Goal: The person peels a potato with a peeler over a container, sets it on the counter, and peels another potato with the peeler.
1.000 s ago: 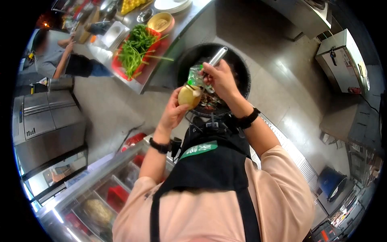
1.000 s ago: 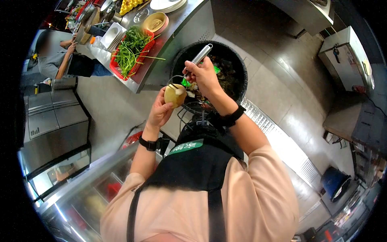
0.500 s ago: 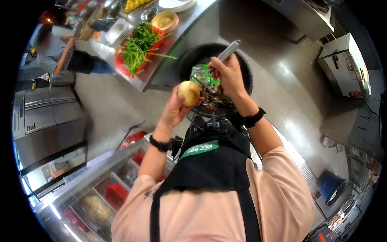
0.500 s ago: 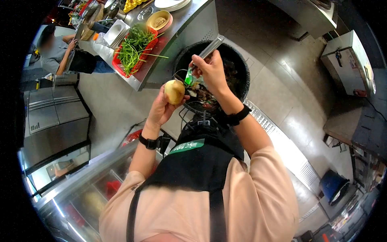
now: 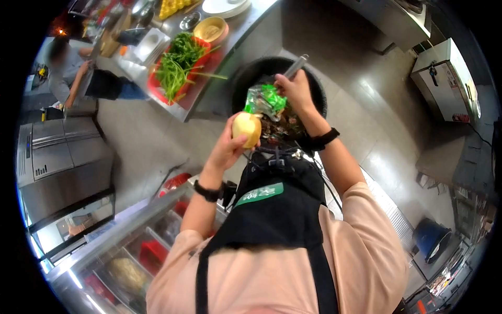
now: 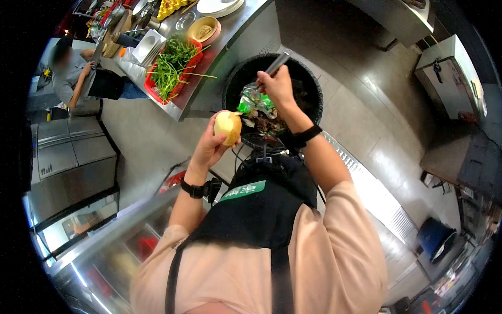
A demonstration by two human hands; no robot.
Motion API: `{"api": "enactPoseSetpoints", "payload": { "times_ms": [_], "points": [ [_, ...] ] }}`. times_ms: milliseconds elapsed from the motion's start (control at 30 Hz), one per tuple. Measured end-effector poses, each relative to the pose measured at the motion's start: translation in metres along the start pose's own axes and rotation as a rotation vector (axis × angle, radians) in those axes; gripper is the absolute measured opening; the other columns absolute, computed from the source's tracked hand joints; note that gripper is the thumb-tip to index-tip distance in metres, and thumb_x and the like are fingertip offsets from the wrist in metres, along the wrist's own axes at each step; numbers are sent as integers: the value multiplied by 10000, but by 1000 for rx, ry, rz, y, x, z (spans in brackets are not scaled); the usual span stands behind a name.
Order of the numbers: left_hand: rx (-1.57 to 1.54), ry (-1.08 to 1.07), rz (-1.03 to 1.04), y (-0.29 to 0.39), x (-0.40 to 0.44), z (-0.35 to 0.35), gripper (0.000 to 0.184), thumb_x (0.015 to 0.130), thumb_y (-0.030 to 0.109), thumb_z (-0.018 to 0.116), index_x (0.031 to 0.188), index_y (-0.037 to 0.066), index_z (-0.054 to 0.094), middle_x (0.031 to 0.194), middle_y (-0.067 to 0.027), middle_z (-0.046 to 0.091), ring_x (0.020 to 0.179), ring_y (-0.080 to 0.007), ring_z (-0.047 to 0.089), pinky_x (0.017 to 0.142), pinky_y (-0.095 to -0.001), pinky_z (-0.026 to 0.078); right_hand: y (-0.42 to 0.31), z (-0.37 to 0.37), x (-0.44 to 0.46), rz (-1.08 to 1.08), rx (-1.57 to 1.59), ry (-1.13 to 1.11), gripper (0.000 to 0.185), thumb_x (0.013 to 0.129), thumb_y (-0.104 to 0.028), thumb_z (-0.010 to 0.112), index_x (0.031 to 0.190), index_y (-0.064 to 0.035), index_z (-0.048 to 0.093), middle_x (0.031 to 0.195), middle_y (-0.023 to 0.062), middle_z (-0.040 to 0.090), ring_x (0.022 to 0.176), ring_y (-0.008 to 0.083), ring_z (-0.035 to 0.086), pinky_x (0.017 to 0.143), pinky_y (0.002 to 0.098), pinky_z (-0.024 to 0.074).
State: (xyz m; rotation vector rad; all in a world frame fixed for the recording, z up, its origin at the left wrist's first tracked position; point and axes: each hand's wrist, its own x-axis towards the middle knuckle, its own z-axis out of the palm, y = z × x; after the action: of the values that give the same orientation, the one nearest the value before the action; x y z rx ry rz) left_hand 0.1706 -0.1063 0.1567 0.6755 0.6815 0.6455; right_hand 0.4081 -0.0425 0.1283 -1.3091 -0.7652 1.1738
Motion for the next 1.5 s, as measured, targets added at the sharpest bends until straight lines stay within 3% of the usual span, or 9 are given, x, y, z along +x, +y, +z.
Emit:
{"api": "enactPoseSetpoints", "payload": {
  "times_ms": [267, 400, 600, 767, 800, 967, 1067, 1400, 1500],
  "points": [
    [27, 100, -42, -2, 7, -8, 737, 801, 72, 719, 1399, 129, 291, 1264, -99, 497, 1137, -221, 543, 920, -372, 526, -14, 19, -36, 175, 264, -200, 277, 897, -140, 657, 964, -35, 409, 737, 95, 613, 533, 132, 575, 453, 247, 450],
    [2, -53, -35, -1, 3, -9, 749, 790, 51, 720, 1399, 124, 290, 1257, -93, 502, 1143, -215, 542, 908, -372, 520, 9, 8, -13, 20, -11, 4, 256, 901, -136, 637, 953, -20, 415, 742, 96, 615, 553, 134, 583, 476, 258, 471],
    [75, 75, 10, -4, 11, -10, 798, 767, 17, 722, 1418, 129, 275, 1263, -112, 503, 1086, -267, 581, 922, -391, 508, -18, 5, -29, 144, 205, -86, 247, 912, -150, 635, 951, -12, 433, 759, 85, 616, 564, 112, 576, 497, 239, 470],
    [90, -61, 57, -7, 5, -6, 804, 750, 48, 743, 1409, 134, 289, 1272, -126, 503, 1069, -298, 591, 953, -405, 482, 3, 8, -17, 343, 256, -107, 210, 911, -148, 635, 924, -18, 471, 743, 85, 626, 545, 115, 576, 473, 238, 464],
    [83, -104, 62, -6, 5, -4, 790, 750, 86, 754, 1397, 133, 303, 1271, -134, 505, 1064, -304, 590, 960, -410, 470, 11, 6, -14, 175, 92, 19, 178, 912, -135, 626, 897, -4, 506, 734, 87, 629, 544, 118, 578, 465, 241, 465],
    [14, -142, 147, -3, 7, -8, 763, 761, 118, 768, 1378, 125, 319, 1286, -126, 503, 1119, -298, 570, 986, -407, 457, 12, -17, -7, 197, 209, -17, 187, 928, -146, 609, 922, -9, 483, 760, 90, 622, 566, 108, 561, 510, 247, 465],
    [37, 42, 170, -8, 12, -18, 792, 755, 313, 808, 1351, 86, 339, 1301, -97, 490, 1192, -245, 521, 1034, -385, 431, -10, -7, -19, 128, 284, -28, 233, 929, -166, 621, 962, -21, 442, 776, 92, 622, 571, 107, 563, 514, 241, 468],
    [-94, 59, 184, -3, 18, -5, 760, 791, 358, 763, 1384, 130, 345, 1300, -45, 488, 1135, -203, 539, 950, -347, 471, -31, 25, -51, -15, 437, -215, 316, 916, -193, 658, 1011, -55, 390, 783, 103, 630, 547, 115, 581, 468, 226, 457],
    [-140, 55, 180, -5, 19, -10, 780, 807, 285, 763, 1404, 117, 290, 1319, -82, 463, 1211, -251, 494, 1017, -427, 439, -31, 29, -53, -59, 416, -198, 309, 921, -177, 650, 1017, -56, 383, 783, 103, 630, 545, 120, 589, 461, 225, 456]
  ]
}}
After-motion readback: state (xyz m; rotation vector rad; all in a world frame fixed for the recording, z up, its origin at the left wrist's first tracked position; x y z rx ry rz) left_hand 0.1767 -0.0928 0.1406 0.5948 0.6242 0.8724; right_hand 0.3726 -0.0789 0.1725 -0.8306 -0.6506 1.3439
